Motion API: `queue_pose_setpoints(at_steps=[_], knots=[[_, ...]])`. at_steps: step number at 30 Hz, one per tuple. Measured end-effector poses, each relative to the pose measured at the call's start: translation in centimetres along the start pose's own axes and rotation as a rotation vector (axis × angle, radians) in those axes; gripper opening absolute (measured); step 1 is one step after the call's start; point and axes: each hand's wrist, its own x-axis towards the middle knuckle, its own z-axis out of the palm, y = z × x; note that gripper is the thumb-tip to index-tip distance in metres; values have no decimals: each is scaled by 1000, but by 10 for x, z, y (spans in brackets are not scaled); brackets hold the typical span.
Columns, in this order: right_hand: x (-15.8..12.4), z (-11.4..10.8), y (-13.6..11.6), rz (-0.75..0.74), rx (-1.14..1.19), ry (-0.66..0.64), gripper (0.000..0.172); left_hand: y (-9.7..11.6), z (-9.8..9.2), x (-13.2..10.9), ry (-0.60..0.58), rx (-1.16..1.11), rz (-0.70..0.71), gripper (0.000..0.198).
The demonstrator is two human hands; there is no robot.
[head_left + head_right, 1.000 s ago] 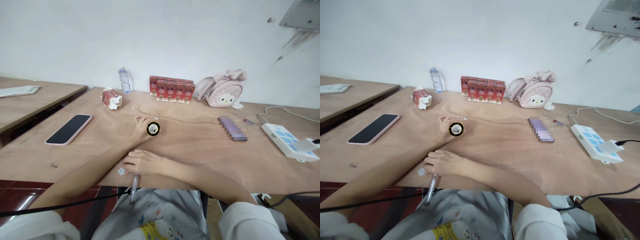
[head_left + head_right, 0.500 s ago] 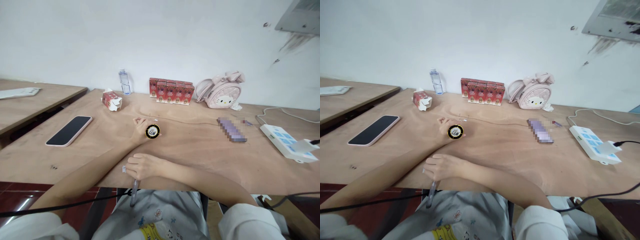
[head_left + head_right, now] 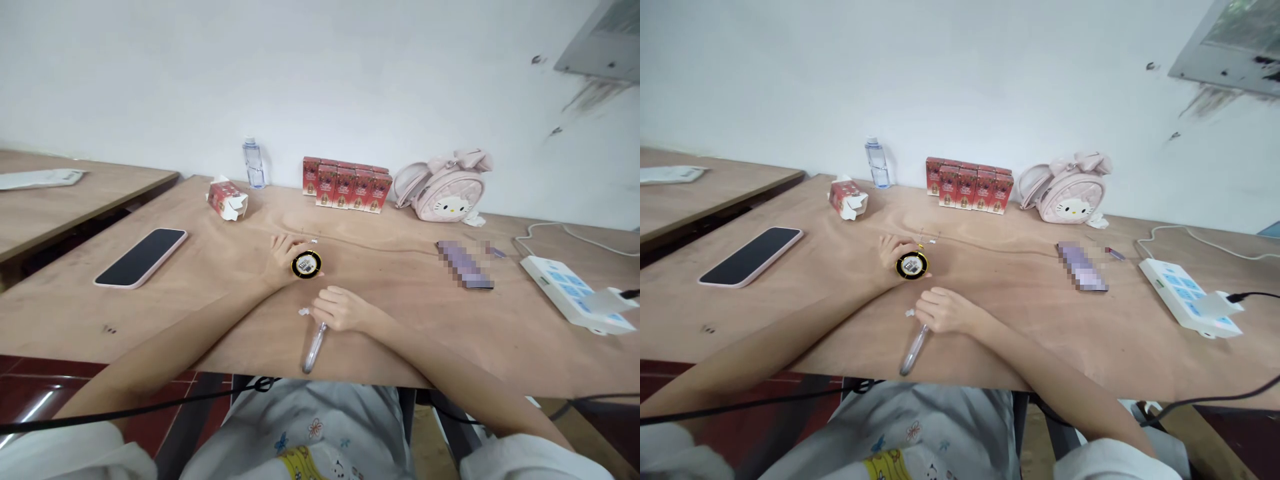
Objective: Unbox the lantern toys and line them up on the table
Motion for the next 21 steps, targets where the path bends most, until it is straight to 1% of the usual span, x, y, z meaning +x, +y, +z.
queue_pose_setpoints(at_steps=[2, 5, 8, 10, 13, 16, 18, 21], knots=[[-15, 1, 11, 51, -6, -19, 28, 1, -1, 2, 34, 17, 7, 53], [-37, 6, 30, 219, 3, -47, 30, 1, -2, 5, 31, 24, -61, 53], [-53, 16, 55, 436, -36, -59, 30, 2, -4, 9, 7, -2, -204, 52], [-56, 26, 72, 566, -49, -72, 28, 3, -6, 11, 9, -9, -302, 51], [-49, 46, 97, 736, -68, -103, 22, 4, -8, 12, -13, 29, -385, 51], [-29, 68, 116, 882, -81, -142, 18, 2, -8, 11, -55, 114, -393, 56], [-16, 80, 124, 919, -50, -160, 19, -1, -6, 9, -57, 138, -363, 56], [-6, 90, 129, 895, 21, -190, 21, -6, -2, 6, 8, 99, -303, 53]])
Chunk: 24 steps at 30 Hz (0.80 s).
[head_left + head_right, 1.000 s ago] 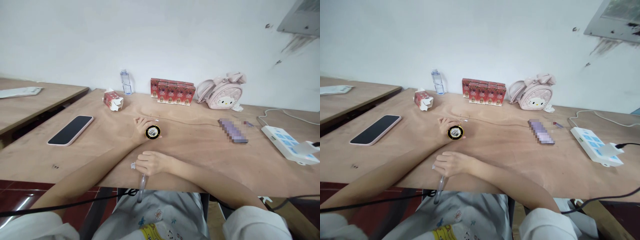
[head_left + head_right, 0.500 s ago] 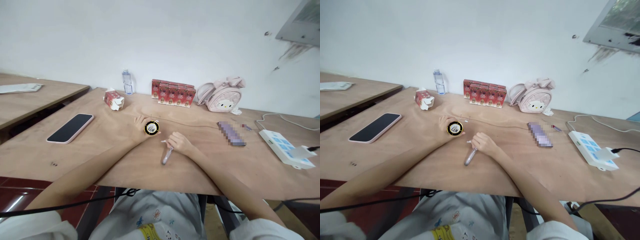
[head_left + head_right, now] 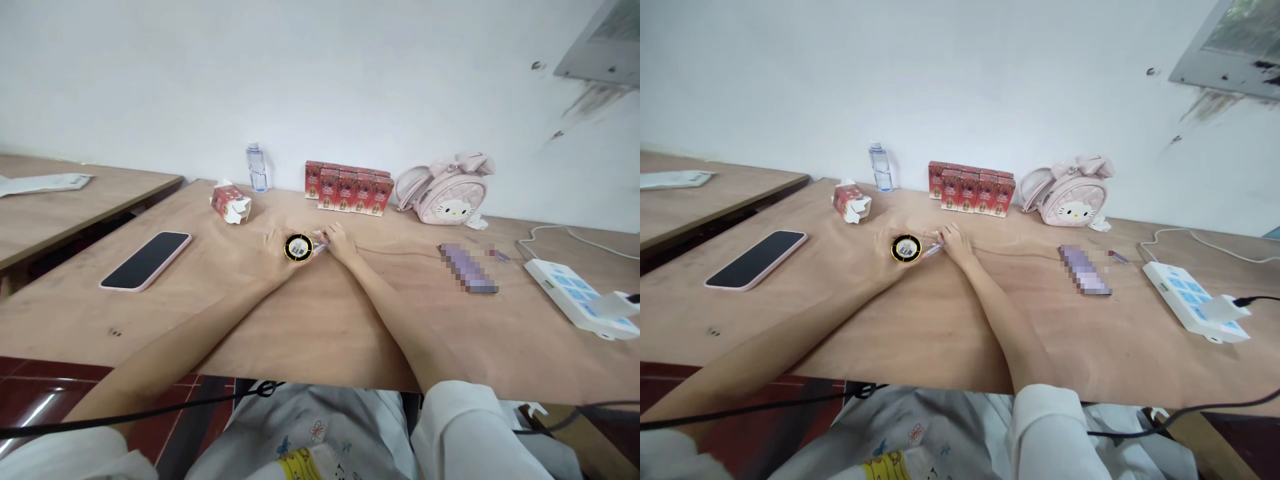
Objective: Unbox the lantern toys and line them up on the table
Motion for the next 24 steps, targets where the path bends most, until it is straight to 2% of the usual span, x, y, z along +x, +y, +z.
queue_pose_setpoints(at_steps=[2, 4, 7, 10, 11, 14, 17, 20, 24], knots=[[-1, 1, 0, -7, 32, 8, 24, -3, 3, -1, 54, -27, 17, 50], [-8, 0, 2, 21, 67, 71, 28, -4, 5, -2, 71, -22, 7, 46], [-26, -7, 3, 48, 134, 177, 32, -4, 6, -3, 22, 4, 8, 42], [-51, -20, 10, 69, 154, 182, 31, -4, 4, -4, -58, 23, 79, 37], [-59, -26, 16, 136, 125, 170, 30, -3, 3, -4, -72, 28, 105, 35], [-84, -50, 44, 494, -57, 149, 28, -1, 2, -3, -81, 15, 165, 30], [-105, -74, 76, 770, -193, 104, 32, 1, 2, -2, -101, -28, 201, 28], [-118, -89, 97, 908, -282, 44, 39, 2, 1, -1, -123, -54, 228, 27], [-121, -92, 97, 948, -393, -23, 41, 0, 3, -3, -163, -56, 269, 27]])
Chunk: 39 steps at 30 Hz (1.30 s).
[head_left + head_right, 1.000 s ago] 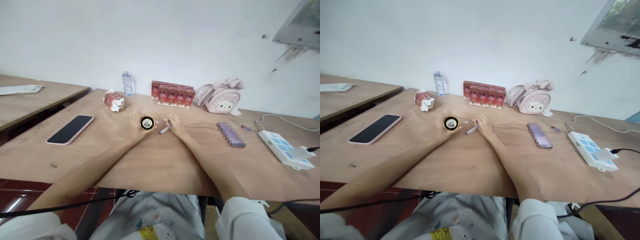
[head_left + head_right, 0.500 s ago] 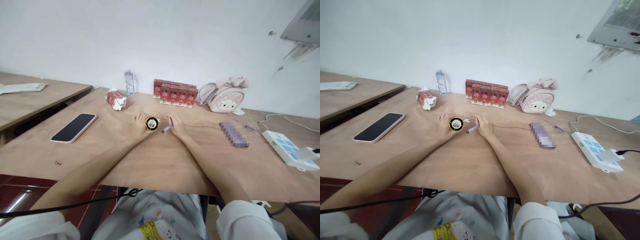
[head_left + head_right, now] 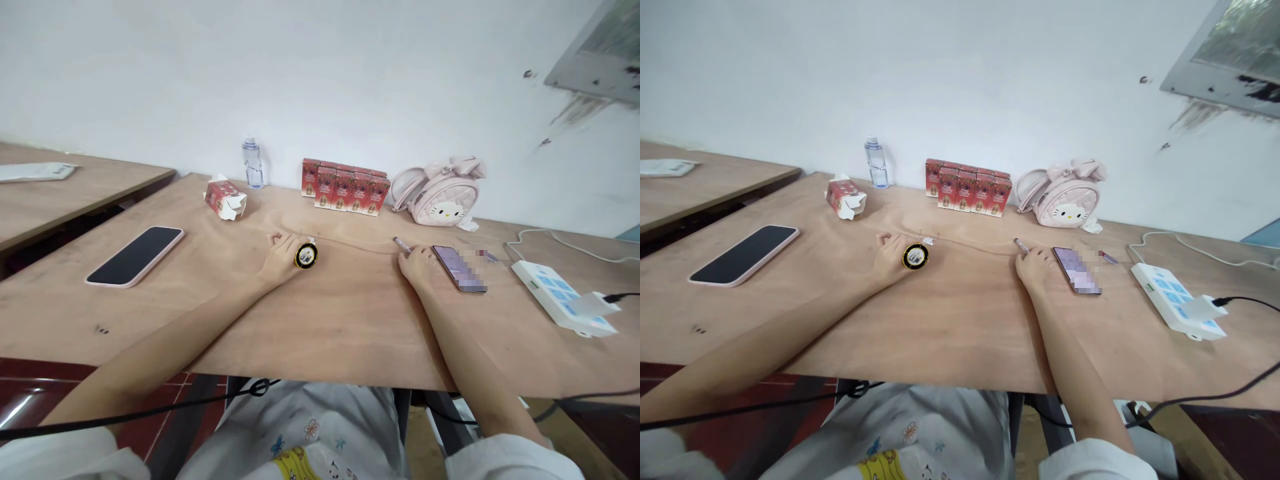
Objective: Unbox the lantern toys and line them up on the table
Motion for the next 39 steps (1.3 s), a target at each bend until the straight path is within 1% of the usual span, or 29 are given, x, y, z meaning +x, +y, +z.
queue_pose_setpoints(at_steps=[2, 4, 5, 8, 10, 11, 13, 16, 21, 26, 29, 31, 35, 39], knots=[[-6, -1, -7, -48, -13, 72, 41, -1, 2, -1, -45, -3, -8, 27], [-17, -4, -19, -149, 72, 151, 40, 0, 3, -1, -97, 7, -21, 27], [-25, -6, -27, -226, 156, 176, 38, 0, 4, -1, -121, 19, -20, 27], [-60, -13, -62, -577, 492, 174, 27, 4, 5, 1, -151, 74, 9, 26], [-85, -17, -89, -729, 705, 149, 23, 7, 5, 2, -144, 107, 37, 24], [-96, -19, -102, -773, 778, 130, 21, 8, 6, 2, -137, 120, 46, 23], [-110, -20, -126, -777, 886, 108, 18, 9, 7, 3, -126, 142, 51, 23], [-114, -14, -150, -719, 987, 39, 14, 5, 9, 4, -108, 163, 14, 22], [-93, 4, -178, -670, 1118, -72, 13, -18, 17, 9, -127, 178, -90, 21], [-63, 25, -206, -574, 1304, -234, 18, -46, 35, 22, -132, 194, -157, 20], [-45, 36, -215, -524, 1403, -360, 19, -58, 46, 29, -131, 166, -142, 21], [-35, 41, -217, -501, 1437, -402, 19, -63, 53, 33, -134, 150, -122, 22], [-22, 45, -217, -481, 1405, -399, 24, -70, 63, 39, -165, 129, -90, 23], [-16, 47, -219, -462, 1371, -399, 30, -75, 69, 42, -199, 147, -83, 23]])
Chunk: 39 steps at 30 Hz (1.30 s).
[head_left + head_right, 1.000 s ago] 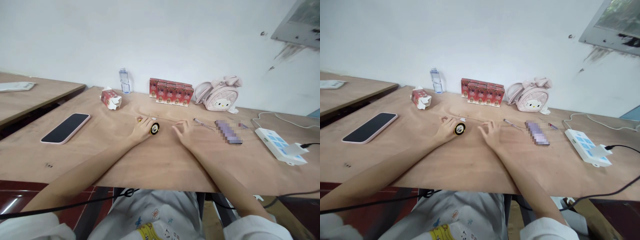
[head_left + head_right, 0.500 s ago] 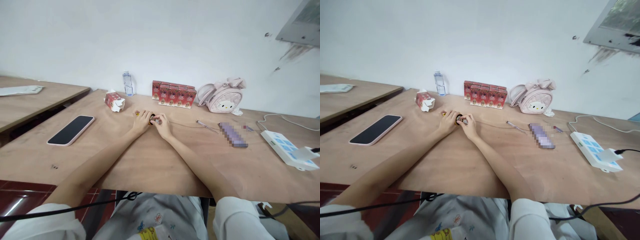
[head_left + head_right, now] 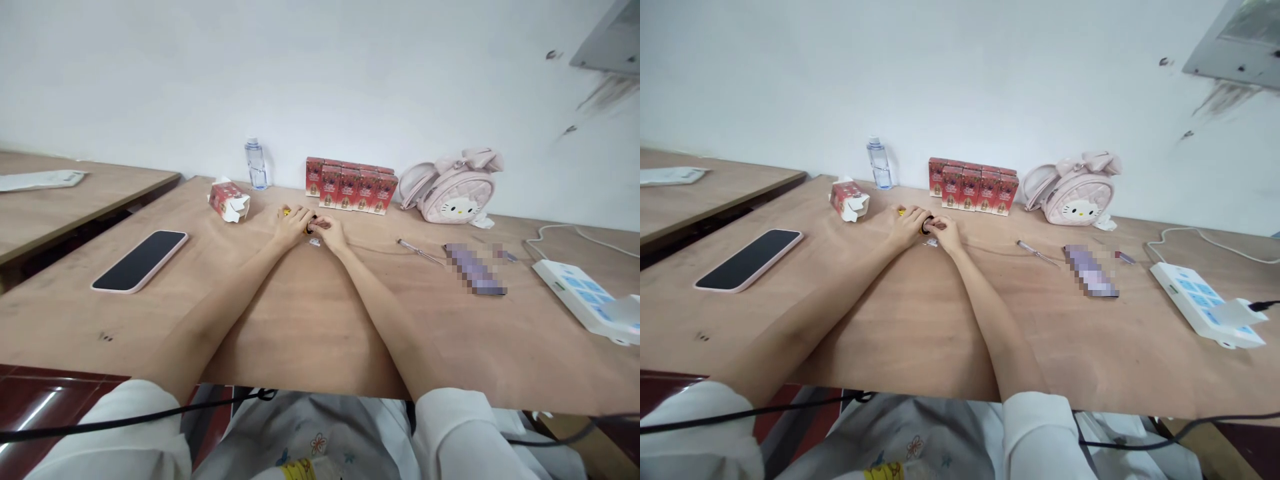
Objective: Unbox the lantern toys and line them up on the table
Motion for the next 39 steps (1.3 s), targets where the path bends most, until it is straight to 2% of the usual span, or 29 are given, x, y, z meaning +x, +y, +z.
queue_pose_setpoints(at_steps=[12, 20, 30, 39], knots=[[-2, 0, 4, 80, 77, -84, 24, 1, 0, 0, -27, 32, 71, 20], [-3, -3, 9, 41, 18, -125, 24, 2, -7, -2, -81, 85, 103, 19], [-7, -2, 4, 1, -104, -91, 11, 1, -1, -2, -53, 41, 91, 19], [-7, -1, 4, -17, -167, -107, 10, 1, 0, -3, -18, 41, 84, 21]])
